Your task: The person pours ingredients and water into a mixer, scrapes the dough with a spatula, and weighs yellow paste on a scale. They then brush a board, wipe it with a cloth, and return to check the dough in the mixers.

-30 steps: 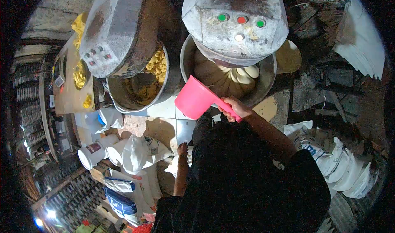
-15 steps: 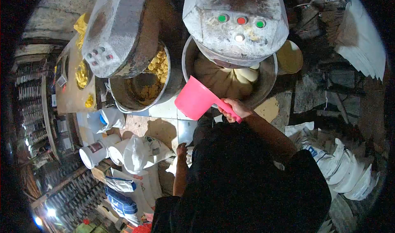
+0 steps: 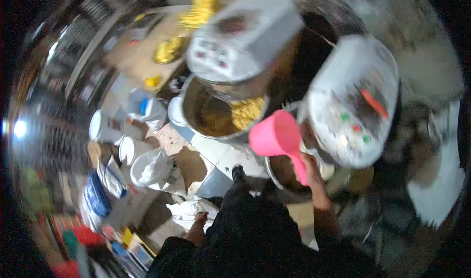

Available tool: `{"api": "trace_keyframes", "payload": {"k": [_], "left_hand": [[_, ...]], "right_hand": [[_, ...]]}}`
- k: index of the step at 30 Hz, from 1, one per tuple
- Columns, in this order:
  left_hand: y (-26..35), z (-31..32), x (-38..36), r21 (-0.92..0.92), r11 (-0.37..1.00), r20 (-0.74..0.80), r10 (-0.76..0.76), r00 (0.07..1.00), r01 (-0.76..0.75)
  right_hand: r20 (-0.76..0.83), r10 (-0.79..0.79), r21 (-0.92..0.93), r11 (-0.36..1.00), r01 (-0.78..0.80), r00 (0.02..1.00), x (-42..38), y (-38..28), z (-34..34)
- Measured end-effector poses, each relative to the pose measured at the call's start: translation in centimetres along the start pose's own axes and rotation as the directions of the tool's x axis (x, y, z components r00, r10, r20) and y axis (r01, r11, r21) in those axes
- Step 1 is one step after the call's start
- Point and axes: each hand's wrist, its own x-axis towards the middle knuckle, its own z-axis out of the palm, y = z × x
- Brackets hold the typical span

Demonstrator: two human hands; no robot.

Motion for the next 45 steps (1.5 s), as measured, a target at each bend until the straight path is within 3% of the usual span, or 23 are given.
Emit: {"api": "trace_keyframes", "payload": {"k": [1,2,4,5,6,7,10,14,19,21,22,24,25,28,30,31,32,35,38,40,42,43,45], "left_hand": [[-1.4,0.0,-0.6,-0.563,0.823,0.083,-0.035,0.996,0.076],[-1.7,0.7,-0.5,-0.102,0.995,0.021,-0.011,1.000,0.013],[-3.9,3.2,1.6,0.640,0.758,-0.198,0.001,0.980,0.129],[-5.7,2.9,0.6,-0.092,0.990,-0.166,0.088,0.982,-0.105],[-7.2,2.6,-0.3,-0.779,0.590,-0.133,0.175,0.976,-0.212],[-5.9,4.5,0.0,-0.179,0.974,-0.159,-0.168,0.973,0.139],[-4.7,5.5,0.2,-0.201,0.947,-0.169,-0.286,0.943,0.251],[-5.0,4.0,0.8,-0.208,0.953,-0.200,-0.263,0.944,0.221],[-9.4,-2.6,1.0,0.166,0.974,-0.336,-0.094,0.937,0.157],[-10.6,-6.7,1.3,0.162,0.964,-0.414,-0.126,0.901,0.209],[-10.4,-9.1,1.8,-0.143,0.942,-0.395,-0.337,0.855,0.305],[-10.3,-14.0,3.2,-0.681,0.623,-0.237,-0.684,0.690,0.385],[-10.6,-16.2,3.8,-0.547,0.791,-0.484,-0.566,0.667,0.275],[-6.3,-26.3,6.3,-0.623,0.725,-0.490,-0.654,0.577,0.293],[-5.8,-31.9,10.9,-0.496,0.814,-0.565,-0.568,0.599,0.303],[-2.1,-35.6,11.0,-0.504,0.845,-0.679,-0.515,0.523,0.179],[2.2,-39.3,11.2,-0.489,0.871,-0.776,-0.464,0.427,0.058],[4.3,-46.2,18.5,-0.428,0.901,-0.750,-0.400,0.527,0.073],[5.6,-52.5,25.6,-0.404,0.903,-0.620,-0.390,0.681,0.150],[-0.7,-53.4,34.0,-0.057,0.988,-0.612,-0.147,0.777,0.143],[-0.7,-55.9,32.9,-0.311,0.946,-0.560,-0.259,0.787,0.090],[-0.1,-59.1,33.1,-0.431,0.900,-0.532,-0.309,0.788,0.062],[-0.7,-63.8,32.5,-0.539,0.841,-0.549,-0.393,0.737,0.047]], "right_hand": [[0.038,0.028,0.101,0.994,-0.032,0.999,2.0,0.6,-2.2],[0.034,-0.074,0.078,0.994,0.071,0.997,3.5,-1.7,-1.5],[0.027,-0.275,0.030,0.961,0.274,0.961,6.6,-6.5,-0.2],[-0.002,-0.281,0.110,0.954,0.280,0.960,6.6,-10.5,2.6],[-0.066,-0.411,-0.165,0.903,0.396,0.909,4.3,-16.6,7.9],[-0.105,-0.410,-0.275,0.887,0.370,0.906,7.7,-18.1,6.9],[-0.042,-0.532,-0.438,0.770,0.463,0.845,13.2,-25.3,11.5],[-0.211,-0.449,-0.556,0.786,0.271,0.868,21.5,-30.1,17.0],[-0.335,-0.502,-0.549,0.792,0.268,0.797,31.4,-31.5,17.7],[-0.323,-0.431,-0.503,0.832,0.232,0.843,34.9,-32.2,15.3],[-0.293,-0.381,-0.473,0.855,0.213,0.877,36.5,-32.6,13.7],[-0.297,-0.333,-0.493,0.856,0.155,0.895,38.6,-34.0,11.4],[-0.336,-0.372,-0.566,0.814,0.130,0.865,38.9,-34.9,11.0],[-0.397,-0.642,-0.888,0.449,-0.099,0.655,38.0,-38.2,11.5],[-0.309,-0.831,-0.925,0.149,-0.349,0.462,36.7,-39.6,13.3],[-0.229,-0.902,-0.902,0.054,-0.428,0.367,36.6,-40.0,14.2],[-0.145,-0.950,-0.895,0.007,-0.446,0.276,35.9,-39.7,17.9],[0.055,-0.998,-0.920,-0.051,-0.389,0.001,35.0,-37.7,32.9],[0.303,-0.950,-0.947,-0.292,-0.132,-0.078,41.9,-38.5,36.7],[0.219,-0.976,-0.973,-0.220,0.070,-0.017,44.2,-37.2,47.8],[0.215,-0.975,-0.937,-0.191,0.292,0.051,49.7,-37.0,54.2],[0.131,-0.991,-0.816,-0.084,0.572,0.040,52.3,-36.0,60.1],[0.046,-0.943,-0.963,0.046,0.264,0.329,52.0,-35.5,74.8]]}}
